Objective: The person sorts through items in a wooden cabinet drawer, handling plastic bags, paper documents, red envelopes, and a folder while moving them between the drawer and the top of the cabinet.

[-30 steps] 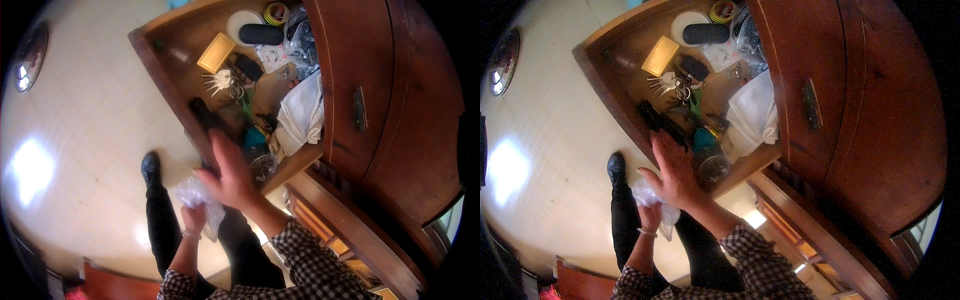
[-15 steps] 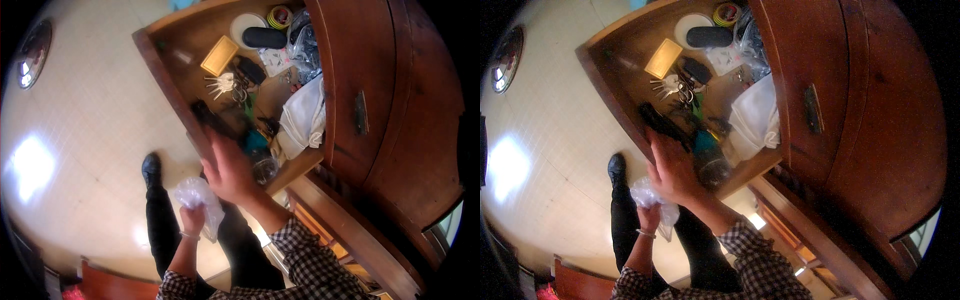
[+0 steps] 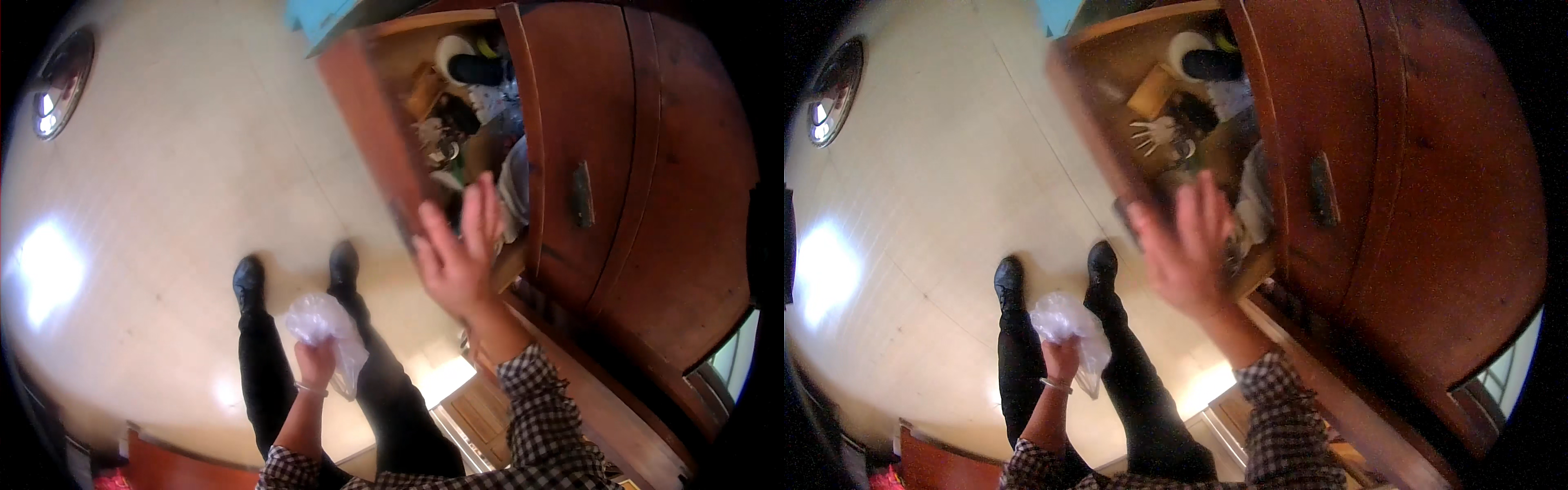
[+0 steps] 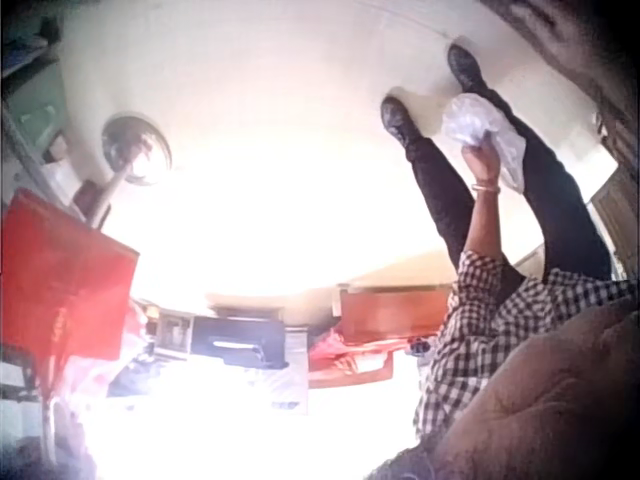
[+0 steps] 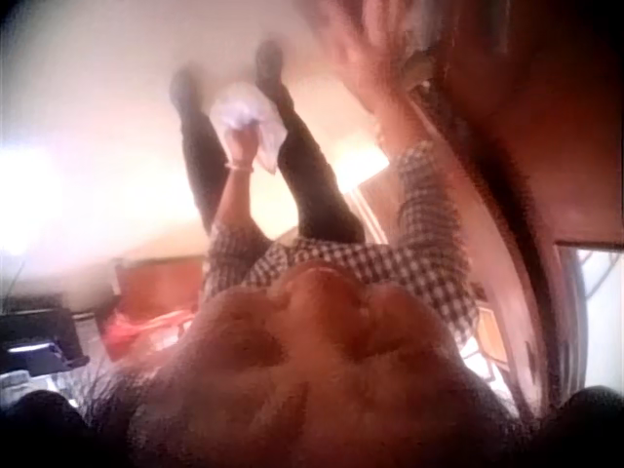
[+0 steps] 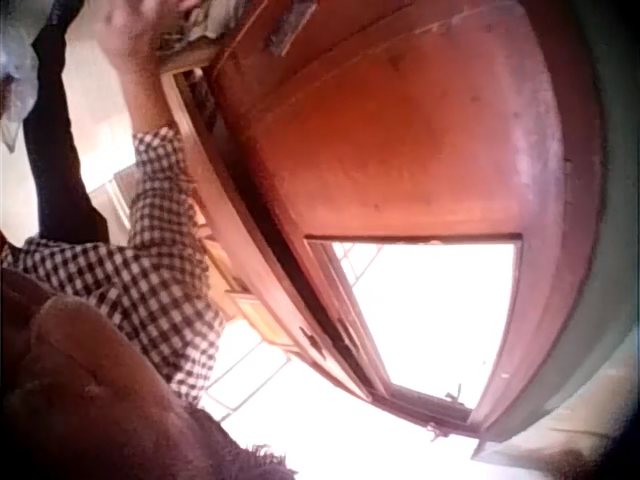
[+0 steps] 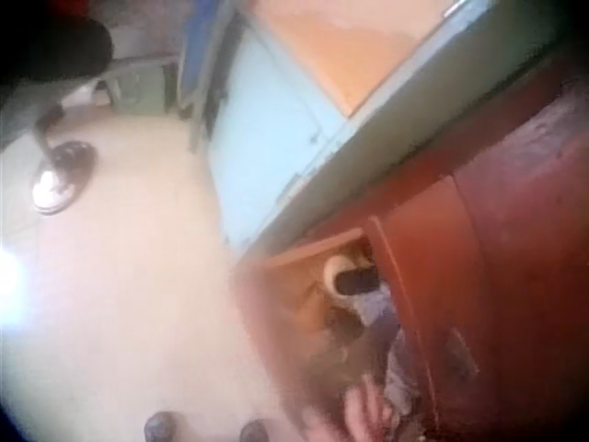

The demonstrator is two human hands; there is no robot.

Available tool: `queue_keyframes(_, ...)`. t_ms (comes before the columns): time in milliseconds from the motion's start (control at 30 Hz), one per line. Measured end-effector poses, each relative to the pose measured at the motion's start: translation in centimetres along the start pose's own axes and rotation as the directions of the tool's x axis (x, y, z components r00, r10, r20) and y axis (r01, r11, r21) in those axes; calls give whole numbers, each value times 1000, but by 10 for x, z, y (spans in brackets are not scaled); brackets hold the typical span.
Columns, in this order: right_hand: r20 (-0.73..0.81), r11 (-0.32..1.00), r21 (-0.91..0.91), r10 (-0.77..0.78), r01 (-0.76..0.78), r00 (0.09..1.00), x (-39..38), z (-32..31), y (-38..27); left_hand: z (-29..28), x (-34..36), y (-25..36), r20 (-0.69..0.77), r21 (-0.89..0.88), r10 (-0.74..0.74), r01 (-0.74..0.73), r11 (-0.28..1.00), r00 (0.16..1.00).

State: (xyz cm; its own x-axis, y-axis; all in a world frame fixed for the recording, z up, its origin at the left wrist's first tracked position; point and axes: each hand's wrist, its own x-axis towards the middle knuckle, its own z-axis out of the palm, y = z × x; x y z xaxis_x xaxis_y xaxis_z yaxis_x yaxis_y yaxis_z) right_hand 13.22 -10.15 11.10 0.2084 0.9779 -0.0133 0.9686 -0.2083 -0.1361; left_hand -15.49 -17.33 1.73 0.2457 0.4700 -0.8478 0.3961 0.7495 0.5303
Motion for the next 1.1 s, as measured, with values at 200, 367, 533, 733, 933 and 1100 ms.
queue_keyframes(200, 64, 933, -357, 84, -56, 994, 26, -35, 79, -3, 0, -1, 76, 83, -3, -4, 997, 997)
queue_keyframes(367, 181, 843, -533, 36, 68, 983, 26, -35, 99, -5, -1, -7, 68, 16, -18, 17, 1000, 998)
queue_keyframes(533, 227, 889, 174, 382, -423, 896, -1, 1, 43, -13, -1, -9, 61, 9, -42, 42, 999, 997)
queue_keyframes(733, 667, -428, 666, 708, -610, 231, -25, 121, 111, -3, 1, -18, 49, 62, 2, -5, 998, 999)
queue_keyframes(933, 639, -655, 755, 731, -15, 238, 10, 175, 118, -9, 2, -15, 87, 43, -68, 65, 997, 994)
queue_keyframes(1100, 604, -609, 793, 786, 0, 131, 17, 185, 116, 5, 2, -3, 76, -7, -9, 9, 1000, 997)
